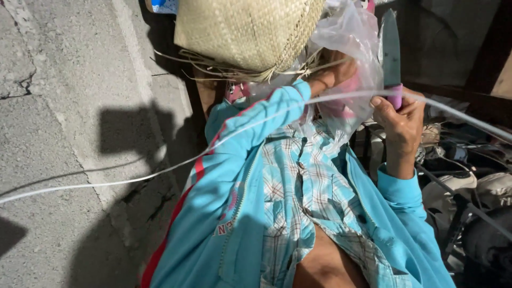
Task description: The person sits with a woven basket on their lap and uses a knife to trim protruding straw fibers along the basket's rim. Trimmed pieces are placed into a plastic bag held in the lap. The person repeatedly adjusts the basket and continues trimming around the edge.
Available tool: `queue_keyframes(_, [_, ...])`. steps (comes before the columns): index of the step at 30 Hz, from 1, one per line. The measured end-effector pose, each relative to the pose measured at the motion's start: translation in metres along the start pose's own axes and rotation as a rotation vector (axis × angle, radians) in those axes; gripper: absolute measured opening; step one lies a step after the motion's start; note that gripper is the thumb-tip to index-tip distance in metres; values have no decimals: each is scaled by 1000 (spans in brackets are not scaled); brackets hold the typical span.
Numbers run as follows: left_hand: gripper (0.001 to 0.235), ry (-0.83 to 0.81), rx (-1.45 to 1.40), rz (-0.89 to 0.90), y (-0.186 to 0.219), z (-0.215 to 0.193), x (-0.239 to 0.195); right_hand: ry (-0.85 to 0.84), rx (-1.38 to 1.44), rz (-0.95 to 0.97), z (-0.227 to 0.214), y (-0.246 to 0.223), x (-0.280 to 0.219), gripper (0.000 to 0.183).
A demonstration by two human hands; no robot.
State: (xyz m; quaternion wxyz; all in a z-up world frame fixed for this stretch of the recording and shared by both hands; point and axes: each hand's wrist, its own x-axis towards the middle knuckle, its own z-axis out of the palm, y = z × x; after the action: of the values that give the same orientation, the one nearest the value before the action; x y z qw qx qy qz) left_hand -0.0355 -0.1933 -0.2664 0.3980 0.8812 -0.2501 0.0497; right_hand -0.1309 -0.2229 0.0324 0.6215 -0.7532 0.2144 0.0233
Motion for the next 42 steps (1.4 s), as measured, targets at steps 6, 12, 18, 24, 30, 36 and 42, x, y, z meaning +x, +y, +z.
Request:
queue_keyframes(6, [24, -181, -345, -545, 74, -58, 18, 15, 86, -42, -2, 5, 6, 29])
queue_keyframes(12, [42, -608, 147, 64, 120, -197, 17, 109, 21, -46, -7, 5, 11, 24])
queue_keyframes(18, [21, -391, -105, 500, 142, -309, 7, 101, -59, -59, -11, 13, 15, 25])
queue_keyframes(24, [11, 244, 291, 140, 87, -332, -8, 82, -62, -120, -8, 17, 18, 19])
queue_keyframes(30, [49, 190, 559, -46, 71, -338, -21, 140, -76, -96, -7, 28, 24, 12])
queue_keyframes(36, [37, 153, 649, -51, 57, -327, -26, 110, -74, -157, -4, 30, 27, 16])
queue_keyframes(42, [26, 111, 354, -70, 31, -316, -29, 167, -116, -149, -1, 22, 24, 10])
